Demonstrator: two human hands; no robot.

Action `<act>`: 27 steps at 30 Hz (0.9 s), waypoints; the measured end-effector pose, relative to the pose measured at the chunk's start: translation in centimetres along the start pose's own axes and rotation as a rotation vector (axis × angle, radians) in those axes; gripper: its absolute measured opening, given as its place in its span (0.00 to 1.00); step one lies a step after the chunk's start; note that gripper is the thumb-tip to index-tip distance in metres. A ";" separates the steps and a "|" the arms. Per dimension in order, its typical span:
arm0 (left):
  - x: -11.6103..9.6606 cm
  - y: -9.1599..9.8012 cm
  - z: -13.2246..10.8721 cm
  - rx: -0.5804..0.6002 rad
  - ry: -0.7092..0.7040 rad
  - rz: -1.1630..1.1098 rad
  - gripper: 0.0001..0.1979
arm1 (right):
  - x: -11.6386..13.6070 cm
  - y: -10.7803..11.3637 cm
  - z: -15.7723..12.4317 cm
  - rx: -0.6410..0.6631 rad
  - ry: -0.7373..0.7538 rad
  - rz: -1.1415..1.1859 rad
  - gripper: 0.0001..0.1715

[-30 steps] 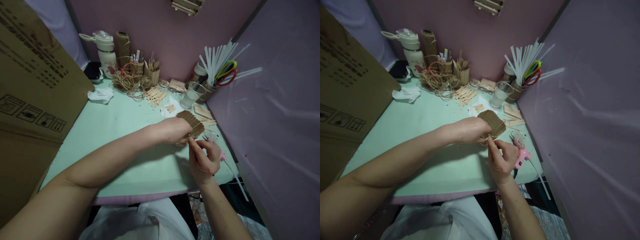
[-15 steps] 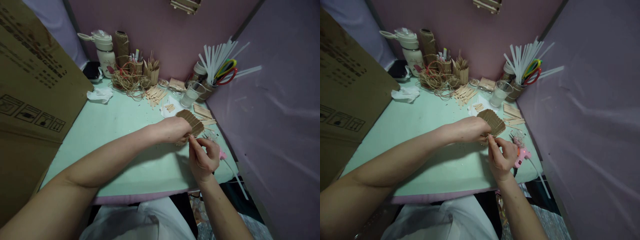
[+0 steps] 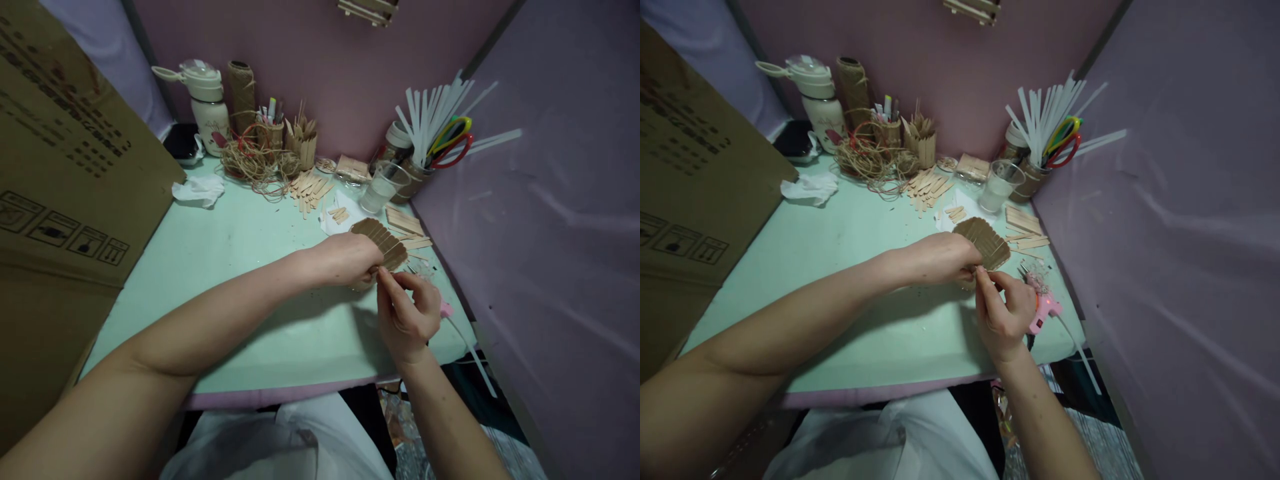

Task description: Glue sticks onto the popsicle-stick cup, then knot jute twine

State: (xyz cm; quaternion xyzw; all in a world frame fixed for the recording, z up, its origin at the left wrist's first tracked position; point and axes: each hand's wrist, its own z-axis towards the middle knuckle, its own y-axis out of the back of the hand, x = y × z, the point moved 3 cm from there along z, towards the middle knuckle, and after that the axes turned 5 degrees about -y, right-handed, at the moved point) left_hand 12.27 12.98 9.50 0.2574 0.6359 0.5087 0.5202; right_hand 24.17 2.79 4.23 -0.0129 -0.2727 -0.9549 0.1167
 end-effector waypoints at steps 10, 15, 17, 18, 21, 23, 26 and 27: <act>0.1 -0.2 0.1 -0.050 -0.017 -0.036 0.08 | 0.2 1.6 3.1 0.218 -0.099 0.150 0.11; 0.0 -0.1 0.0 -0.051 -0.017 -0.025 0.10 | 0.1 1.3 3.8 0.245 -0.104 0.134 0.05; 0.1 -0.2 0.1 -0.049 -0.013 -0.018 0.10 | 0.0 1.2 3.9 0.242 -0.098 0.125 0.04; 0.1 -0.2 0.1 -0.048 -0.012 -0.016 0.09 | 0.0 1.1 3.9 0.247 -0.094 0.129 0.04; 0.3 -0.3 0.2 -0.053 -0.018 -0.012 0.08 | -0.2 0.9 4.0 0.266 -0.087 0.148 0.04; 0.3 -0.4 0.3 -0.048 -0.023 -0.017 0.07 | -0.2 0.9 4.0 0.274 -0.088 0.154 0.04; 0.3 -0.5 0.3 -0.038 -0.033 -0.039 0.08 | -0.1 0.8 4.0 0.267 -0.077 0.144 0.03; 0.3 -0.4 0.3 -0.036 -0.036 -0.047 0.08 | -0.1 0.7 4.0 0.263 -0.073 0.139 0.02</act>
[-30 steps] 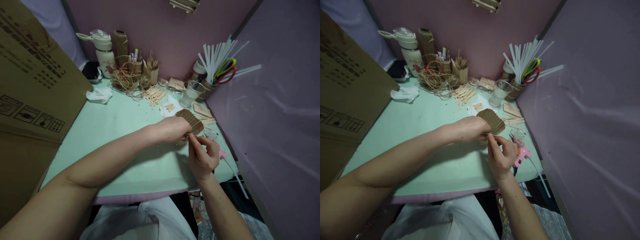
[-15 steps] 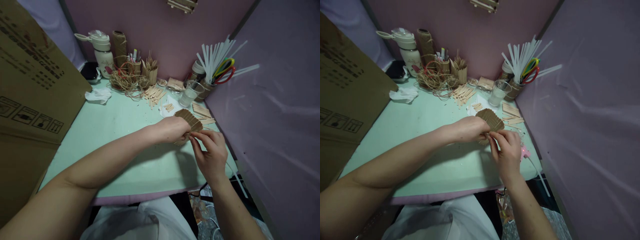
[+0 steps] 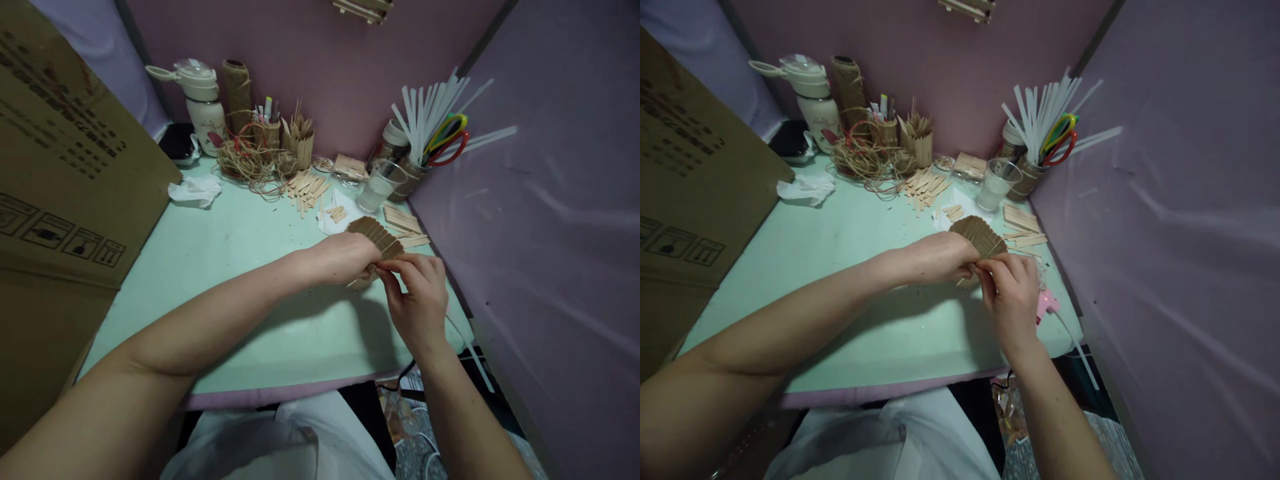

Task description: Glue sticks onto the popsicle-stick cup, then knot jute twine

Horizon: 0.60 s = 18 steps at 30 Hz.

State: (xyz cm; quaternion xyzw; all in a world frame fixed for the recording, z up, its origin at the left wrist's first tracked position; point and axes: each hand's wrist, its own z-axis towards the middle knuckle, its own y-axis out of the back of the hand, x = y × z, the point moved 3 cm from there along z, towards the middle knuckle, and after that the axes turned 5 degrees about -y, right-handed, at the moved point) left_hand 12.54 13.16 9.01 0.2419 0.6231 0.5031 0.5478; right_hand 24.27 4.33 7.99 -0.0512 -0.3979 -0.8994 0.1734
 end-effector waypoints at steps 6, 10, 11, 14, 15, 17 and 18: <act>0.0 0.1 -0.2 -0.013 -0.012 -0.017 0.08 | -0.6 0.1 -0.9 -0.066 -0.047 0.033 0.06; 0.1 0.0 -0.1 0.004 0.013 0.005 0.07 | -0.9 0.5 -3.1 -0.170 -0.190 0.090 0.04; 0.2 0.0 -0.1 0.010 0.012 0.010 0.07 | -0.9 0.2 -3.7 -0.126 -0.230 0.113 0.03; 0.2 -0.1 0.0 -0.001 -0.017 0.010 0.06 | -0.8 -1.4 -5.3 0.057 -0.342 0.172 0.08; 0.3 -0.1 0.0 -0.009 -0.027 0.008 0.06 | -0.8 -2.0 -5.6 0.085 -0.375 0.177 0.08; 0.3 -0.2 0.0 -0.019 -0.035 0.007 0.05 | -0.8 -3.0 -6.0 0.097 -0.427 0.176 0.10; 0.4 -0.2 -0.1 -0.018 -0.032 0.009 0.05 | -0.9 -3.5 -6.1 0.098 -0.449 0.175 0.11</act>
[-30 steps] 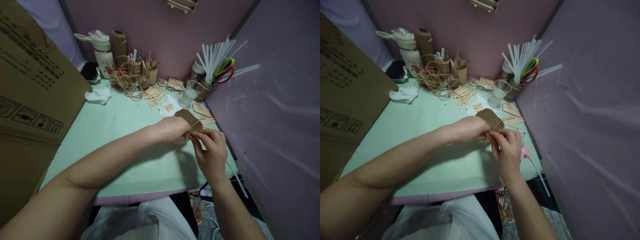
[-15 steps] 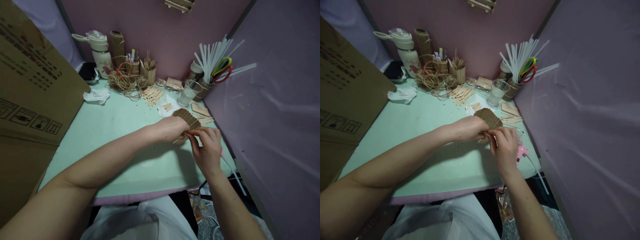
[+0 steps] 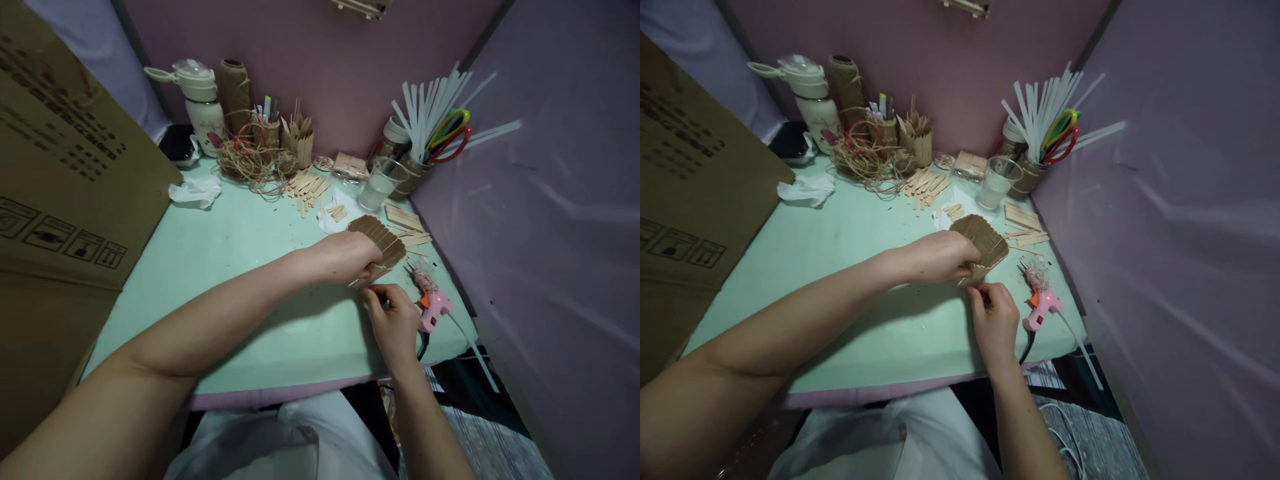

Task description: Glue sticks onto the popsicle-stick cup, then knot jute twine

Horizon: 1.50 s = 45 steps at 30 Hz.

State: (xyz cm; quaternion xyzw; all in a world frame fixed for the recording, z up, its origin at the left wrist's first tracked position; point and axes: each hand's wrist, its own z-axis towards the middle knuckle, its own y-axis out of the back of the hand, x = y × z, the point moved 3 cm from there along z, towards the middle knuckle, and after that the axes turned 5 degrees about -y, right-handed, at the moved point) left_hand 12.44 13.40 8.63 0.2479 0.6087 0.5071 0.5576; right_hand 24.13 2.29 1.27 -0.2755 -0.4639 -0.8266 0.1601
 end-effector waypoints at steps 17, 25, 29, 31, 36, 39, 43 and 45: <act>-0.3 0.3 -0.1 0.009 0.015 -0.020 0.05 | -0.4 -1.1 0.5 -0.002 -0.128 -0.004 0.15; -0.2 0.1 -0.1 -0.016 -0.007 -0.016 0.06 | -0.4 -1.4 0.5 0.021 -0.188 -0.034 0.15; -0.2 0.2 -0.1 -0.015 -0.003 -0.031 0.05 | -0.6 -1.5 0.4 0.029 -0.207 -0.043 0.17; -0.2 0.2 -0.1 -0.012 0.001 -0.038 0.04 | -0.8 -1.5 0.4 0.044 -0.226 -0.031 0.17; -0.3 0.3 -0.1 -0.012 0.009 -0.055 0.04 | -1.1 -1.7 0.4 0.075 -0.259 -0.008 0.17; -0.3 0.3 -0.1 -0.005 0.010 -0.058 0.05 | -1.1 -1.7 0.5 0.078 -0.265 -0.017 0.17; -0.3 0.4 -0.1 -0.001 0.003 -0.058 0.04 | -1.1 -1.8 0.4 0.086 -0.271 -0.020 0.18; -0.3 0.3 -0.1 -0.003 -0.002 -0.057 0.04 | -1.0 -1.9 0.4 0.084 -0.268 -0.032 0.19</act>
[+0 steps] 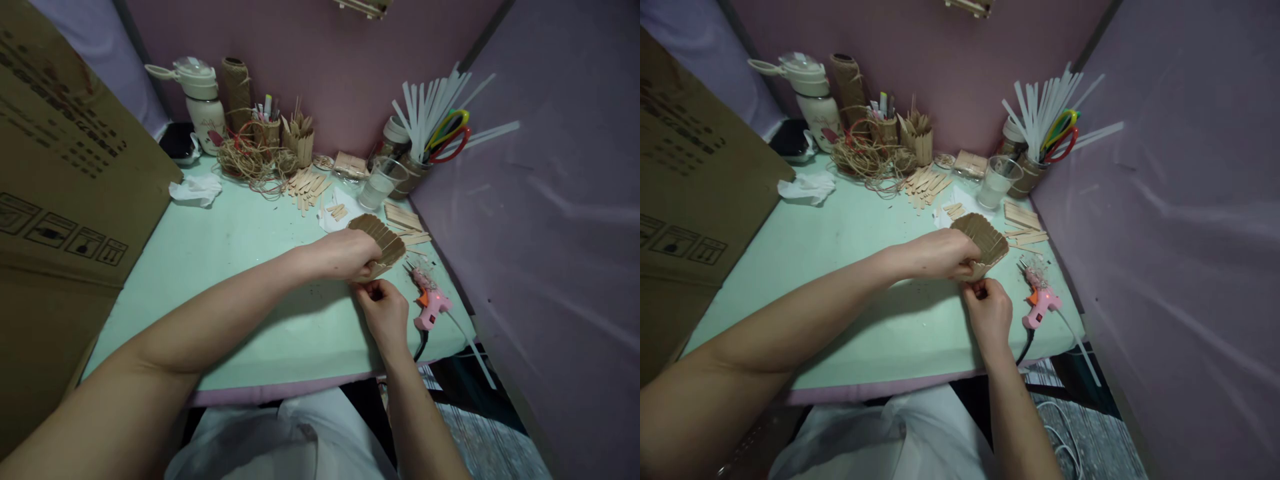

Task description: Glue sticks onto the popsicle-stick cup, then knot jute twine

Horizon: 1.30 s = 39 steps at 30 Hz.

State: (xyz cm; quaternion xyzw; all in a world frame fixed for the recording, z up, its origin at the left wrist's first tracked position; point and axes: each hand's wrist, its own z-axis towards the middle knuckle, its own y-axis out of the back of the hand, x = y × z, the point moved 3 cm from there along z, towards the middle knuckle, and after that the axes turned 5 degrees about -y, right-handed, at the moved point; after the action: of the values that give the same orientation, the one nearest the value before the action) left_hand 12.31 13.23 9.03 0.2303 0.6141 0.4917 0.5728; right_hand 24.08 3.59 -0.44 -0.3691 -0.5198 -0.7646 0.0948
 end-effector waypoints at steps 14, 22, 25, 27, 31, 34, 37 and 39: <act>0.0 -0.1 0.0 -0.007 0.003 0.052 0.02 | 0.4 -0.3 -0.1 0.011 -0.016 -0.087 0.20; 0.3 -0.1 0.1 0.017 0.022 0.025 0.04 | 0.3 0.1 0.1 0.047 -0.037 -0.029 0.22; 0.3 0.0 0.1 0.026 0.026 0.012 0.05 | 0.3 0.4 0.3 0.046 -0.011 0.000 0.23; 0.4 -0.1 0.2 0.031 0.027 0.012 0.05 | 0.3 0.6 0.4 0.035 0.014 0.015 0.23; 0.6 -0.2 0.3 0.055 0.018 0.016 0.04 | 0.5 1.0 0.5 -0.009 0.064 0.025 0.22; 0.7 -0.2 0.4 0.064 0.011 0.017 0.05 | 0.8 1.4 0.7 -0.041 0.119 0.032 0.22; 0.6 0.0 0.3 0.087 0.019 0.001 0.07 | 1.2 1.9 1.0 -0.070 0.175 0.025 0.23; 0.5 0.2 0.4 0.114 0.025 -0.030 0.09 | 1.4 2.3 1.1 -0.085 0.206 0.011 0.24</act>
State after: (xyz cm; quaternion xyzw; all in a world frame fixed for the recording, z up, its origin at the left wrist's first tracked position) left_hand 12.47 13.85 9.00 0.2471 0.6518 0.4500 0.5582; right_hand 24.83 3.91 2.32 -0.2953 -0.4723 -0.8192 0.1363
